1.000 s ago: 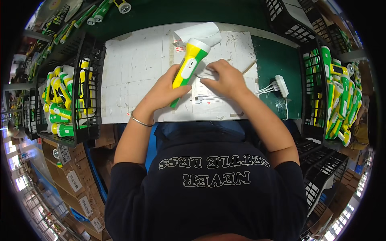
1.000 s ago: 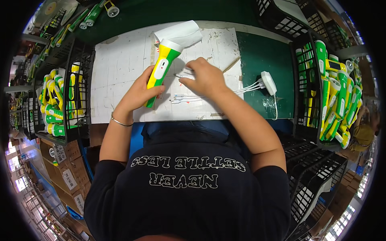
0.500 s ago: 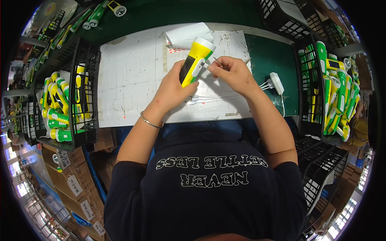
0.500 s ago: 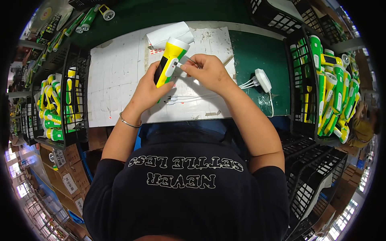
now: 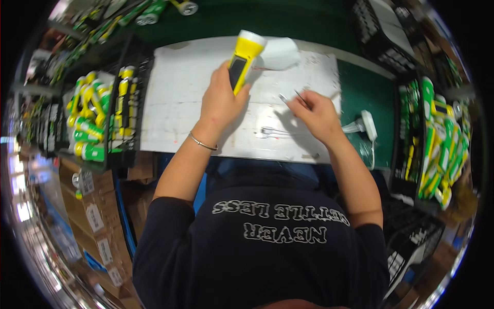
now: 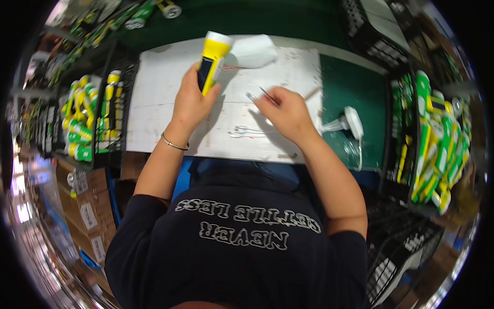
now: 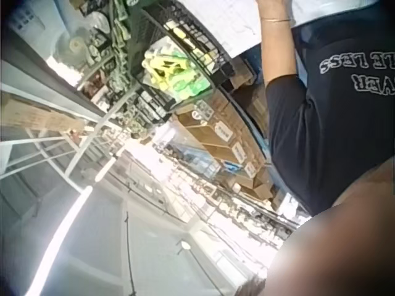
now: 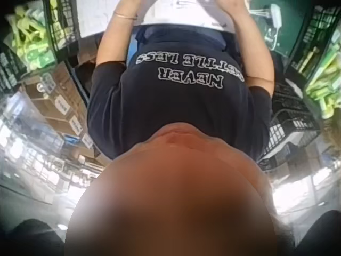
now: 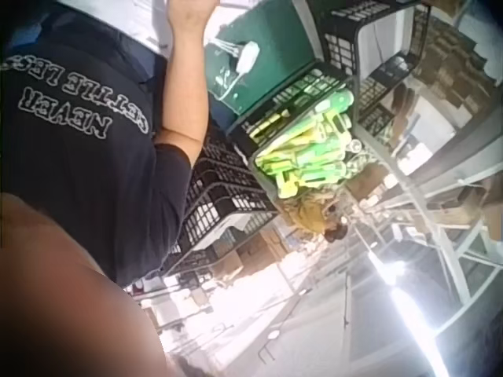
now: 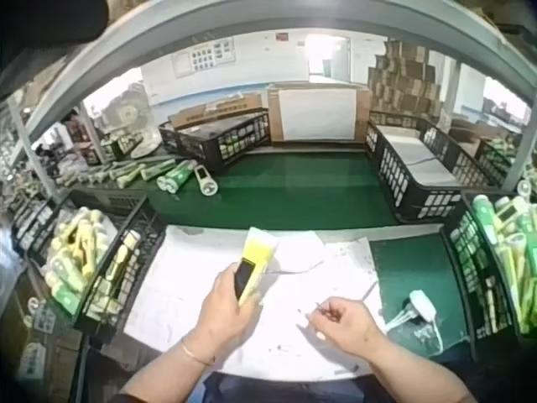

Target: Picking up flashlights from a conveyor belt, switching them on to test the light beam functionality, and sorting them into bins.

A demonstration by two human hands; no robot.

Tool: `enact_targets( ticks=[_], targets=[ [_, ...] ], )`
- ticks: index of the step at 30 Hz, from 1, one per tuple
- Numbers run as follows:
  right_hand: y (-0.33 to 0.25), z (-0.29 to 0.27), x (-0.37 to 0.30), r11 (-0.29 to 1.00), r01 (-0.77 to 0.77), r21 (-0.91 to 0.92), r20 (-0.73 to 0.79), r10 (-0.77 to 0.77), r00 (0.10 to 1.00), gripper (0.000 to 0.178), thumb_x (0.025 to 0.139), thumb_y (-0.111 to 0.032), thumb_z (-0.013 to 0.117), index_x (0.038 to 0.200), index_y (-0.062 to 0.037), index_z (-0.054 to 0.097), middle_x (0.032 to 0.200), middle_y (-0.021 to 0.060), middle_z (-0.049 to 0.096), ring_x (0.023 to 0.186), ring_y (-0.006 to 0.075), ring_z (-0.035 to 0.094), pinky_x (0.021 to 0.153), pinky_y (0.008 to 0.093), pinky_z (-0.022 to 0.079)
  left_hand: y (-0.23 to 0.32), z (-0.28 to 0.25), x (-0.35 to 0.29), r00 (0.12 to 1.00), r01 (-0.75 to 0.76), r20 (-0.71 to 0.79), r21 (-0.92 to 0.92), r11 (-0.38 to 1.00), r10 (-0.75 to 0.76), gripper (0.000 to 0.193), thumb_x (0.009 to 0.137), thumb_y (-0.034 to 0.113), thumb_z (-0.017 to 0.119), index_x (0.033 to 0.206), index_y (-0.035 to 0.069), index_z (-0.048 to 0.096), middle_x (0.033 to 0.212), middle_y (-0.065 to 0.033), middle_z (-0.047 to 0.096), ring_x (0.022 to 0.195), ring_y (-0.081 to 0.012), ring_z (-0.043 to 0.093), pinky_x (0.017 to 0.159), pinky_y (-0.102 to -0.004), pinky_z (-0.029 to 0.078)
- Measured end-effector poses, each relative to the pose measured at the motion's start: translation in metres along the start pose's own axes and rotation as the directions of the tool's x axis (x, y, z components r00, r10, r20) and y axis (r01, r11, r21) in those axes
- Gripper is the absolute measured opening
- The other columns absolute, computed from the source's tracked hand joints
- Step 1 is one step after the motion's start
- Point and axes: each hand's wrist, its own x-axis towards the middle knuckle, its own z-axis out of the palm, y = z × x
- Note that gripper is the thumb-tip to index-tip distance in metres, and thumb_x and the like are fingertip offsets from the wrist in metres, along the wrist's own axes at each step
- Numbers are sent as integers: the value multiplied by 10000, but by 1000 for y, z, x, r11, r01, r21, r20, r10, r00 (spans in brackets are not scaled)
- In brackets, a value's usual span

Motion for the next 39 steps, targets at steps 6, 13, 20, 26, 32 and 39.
enact_targets(
  ticks=[6, 13, 20, 26, 32, 39],
  targets=[
    [2, 0, -14, 994, -57, -96, -83, 49, 995, 310, 826, -254, 700, 1011, -11, 649, 815, 17, 645, 633, 91, 506, 585, 241, 417, -110, -190, 7, 815, 261, -577, 277, 925, -57, 599, 783, 273, 722, 1189, -90, 474, 1092, -270, 576, 993, -460, 554, 894, -446, 445],
    [-14, 18, 3, 954, 161, -254, 60, -151, 987, 342, 813, -294, 686, 1048, -48, 649, 897, 93, 683, 770, 233, 654, 686, 329, 493, -238, -269, -22, 764, 575, -163, 610, 545, -624, 634, 828, 450, 616, 1109, -117, 575, 1063, -328, 615, 1041, -422, 600, 914, -448, 455],
    [-20, 80, -3, 771, 455, -446, 705, -11, 709, 320, 780, -341, 593, 939, -85, 701, 916, 161, 689, 888, 352, 653, 751, 453, 515, -35, -148, 7, 953, -219, -174, 171, 961, 248, 374, 841, 87, 624, 1201, 7, 564, 1155, -162, 599, 1068, -333, 568, 910, -385, 446],
    [-6, 144, -22, 570, 760, -312, 909, -54, 414, 290, 835, -338, 577, 946, -83, 659, 974, 152, 657, 943, 335, 618, 805, 445, 498, 153, 18, -34, 417, -526, 339, -667, 528, 843, 346, 781, 129, 675, 1112, 46, 617, 1080, -134, 604, 1030, -328, 568, 890, -393, 467],
    [9, 151, -32, 571, 751, -333, 874, -113, 473, 278, 837, -330, 579, 948, -87, 654, 964, 146, 654, 929, 330, 617, 798, 442, 499, 175, 60, -41, 363, -543, 207, -746, 387, 908, 325, 754, 164, 717, 1055, 77, 632, 999, -106, 582, 941, -291, 564, 811, -365, 474],
    [10, 147, -38, 580, 747, -325, 838, -190, 511, 264, 839, -321, 580, 950, -92, 648, 951, 139, 650, 913, 324, 617, 790, 438, 500, 157, 66, -46, 377, -655, 10, -704, 275, 926, 288, 664, 94, 737, 946, 91, 679, 877, -53, 601, 817, -255, 584, 691, -341, 482]
  ],
)
